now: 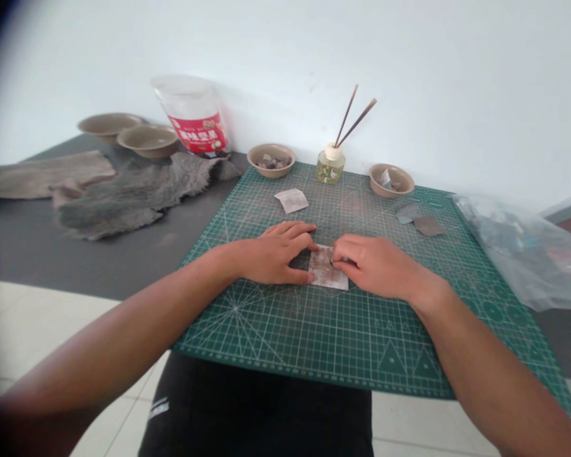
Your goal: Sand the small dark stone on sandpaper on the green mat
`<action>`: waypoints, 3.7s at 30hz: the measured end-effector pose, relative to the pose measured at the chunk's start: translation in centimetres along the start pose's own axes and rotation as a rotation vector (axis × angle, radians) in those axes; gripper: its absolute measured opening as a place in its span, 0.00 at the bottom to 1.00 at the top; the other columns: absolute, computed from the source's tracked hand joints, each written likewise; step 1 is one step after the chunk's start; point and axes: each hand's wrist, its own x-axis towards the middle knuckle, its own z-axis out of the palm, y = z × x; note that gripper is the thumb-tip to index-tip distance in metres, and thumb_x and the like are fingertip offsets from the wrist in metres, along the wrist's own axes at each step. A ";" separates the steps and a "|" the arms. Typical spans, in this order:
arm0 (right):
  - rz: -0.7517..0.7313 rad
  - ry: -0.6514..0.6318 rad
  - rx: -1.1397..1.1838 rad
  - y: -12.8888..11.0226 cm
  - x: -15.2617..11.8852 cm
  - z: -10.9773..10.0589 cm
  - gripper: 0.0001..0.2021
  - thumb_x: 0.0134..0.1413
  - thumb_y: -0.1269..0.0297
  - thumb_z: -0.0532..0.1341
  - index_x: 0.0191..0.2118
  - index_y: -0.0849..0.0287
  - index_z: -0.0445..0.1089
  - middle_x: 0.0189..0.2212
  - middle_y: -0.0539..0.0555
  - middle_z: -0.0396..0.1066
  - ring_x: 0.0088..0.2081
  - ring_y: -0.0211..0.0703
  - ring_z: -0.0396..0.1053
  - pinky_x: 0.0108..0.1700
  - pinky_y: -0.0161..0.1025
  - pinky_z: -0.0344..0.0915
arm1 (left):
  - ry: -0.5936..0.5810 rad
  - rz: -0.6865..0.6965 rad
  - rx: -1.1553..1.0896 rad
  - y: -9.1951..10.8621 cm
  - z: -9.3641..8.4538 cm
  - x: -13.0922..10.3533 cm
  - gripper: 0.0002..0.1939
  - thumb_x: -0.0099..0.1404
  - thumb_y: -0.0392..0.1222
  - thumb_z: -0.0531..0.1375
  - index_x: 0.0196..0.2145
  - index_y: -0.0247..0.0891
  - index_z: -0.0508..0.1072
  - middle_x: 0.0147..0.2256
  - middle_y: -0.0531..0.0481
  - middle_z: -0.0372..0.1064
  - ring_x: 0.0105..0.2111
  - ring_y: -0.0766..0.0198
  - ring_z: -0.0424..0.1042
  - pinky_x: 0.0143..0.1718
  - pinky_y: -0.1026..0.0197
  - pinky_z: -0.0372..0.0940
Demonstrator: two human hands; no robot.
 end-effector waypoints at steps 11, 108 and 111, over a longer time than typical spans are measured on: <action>0.014 0.035 0.003 0.2 0.1 0.1 0.06 0.63 0.64 0.59 0.37 0.53 0.74 0.40 0.51 0.77 0.39 0.44 0.75 0.42 0.41 0.68 | 0.005 0.012 0.001 -0.1 0.1 0.1 0.33 0.66 0.65 0.57 0.60 0.42 0.63 0.70 0.40 0.43 0.70 0.45 0.39 0.67 0.43 0.43; -0.002 0.122 -0.025 -0.7 -0.3 1.5 0.08 0.67 0.65 0.56 0.43 0.53 0.73 0.48 0.52 0.76 0.47 0.45 0.74 0.48 0.42 0.69 | -0.009 0.028 0.023 0.0 -0.1 -0.3 0.33 0.65 0.64 0.57 0.60 0.41 0.62 0.70 0.40 0.41 0.70 0.44 0.39 0.67 0.43 0.42; -0.017 0.119 -0.054 -0.7 -0.2 1.5 0.09 0.67 0.66 0.55 0.45 0.53 0.72 0.48 0.53 0.75 0.47 0.45 0.74 0.48 0.42 0.69 | -0.006 0.037 0.022 -0.1 0.0 -0.3 0.34 0.65 0.64 0.57 0.61 0.41 0.62 0.70 0.39 0.41 0.70 0.44 0.38 0.67 0.42 0.41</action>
